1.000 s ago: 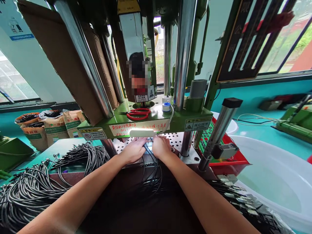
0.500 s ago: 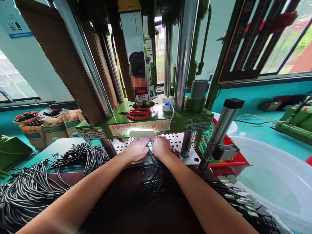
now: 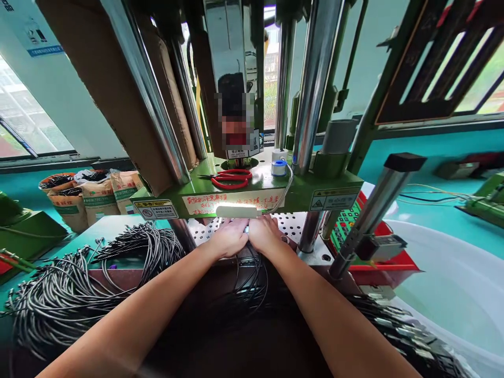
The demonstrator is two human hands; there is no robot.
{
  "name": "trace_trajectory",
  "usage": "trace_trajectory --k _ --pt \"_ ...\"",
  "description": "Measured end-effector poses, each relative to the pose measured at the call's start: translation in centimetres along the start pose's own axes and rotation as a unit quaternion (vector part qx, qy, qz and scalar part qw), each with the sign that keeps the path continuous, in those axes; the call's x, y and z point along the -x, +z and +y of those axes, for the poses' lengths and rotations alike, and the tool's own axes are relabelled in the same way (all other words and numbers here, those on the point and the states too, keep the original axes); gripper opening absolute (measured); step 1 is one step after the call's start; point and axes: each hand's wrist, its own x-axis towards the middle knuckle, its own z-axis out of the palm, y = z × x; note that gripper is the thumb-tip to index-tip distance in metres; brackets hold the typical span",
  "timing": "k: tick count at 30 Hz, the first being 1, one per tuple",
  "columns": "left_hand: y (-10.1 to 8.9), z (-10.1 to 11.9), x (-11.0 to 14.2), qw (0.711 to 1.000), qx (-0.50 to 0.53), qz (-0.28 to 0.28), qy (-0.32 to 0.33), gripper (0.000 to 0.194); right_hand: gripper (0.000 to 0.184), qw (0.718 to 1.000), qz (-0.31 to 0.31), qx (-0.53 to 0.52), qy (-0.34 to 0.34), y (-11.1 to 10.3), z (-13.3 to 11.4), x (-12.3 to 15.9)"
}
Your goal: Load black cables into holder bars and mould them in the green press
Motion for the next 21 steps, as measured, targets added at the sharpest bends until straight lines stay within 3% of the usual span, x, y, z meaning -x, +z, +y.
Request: trace_trajectory --k 7,13,21 --pt "-0.5 -0.2 1.5 0.998 -0.018 0.017 -0.063 0.053 0.039 0.999 0.039 -0.004 -0.015 -1.9 0.7 1.4" --pt "1.0 0.1 2.5 0.994 -0.022 0.014 -0.106 0.057 0.046 0.998 0.031 -0.017 -0.044 -0.7 0.0 2.7" --pt "1.2 0.1 1.9 0.992 -0.01 0.015 -0.121 0.057 0.05 0.999 0.017 -0.007 -0.035 0.1 -0.4 2.5"
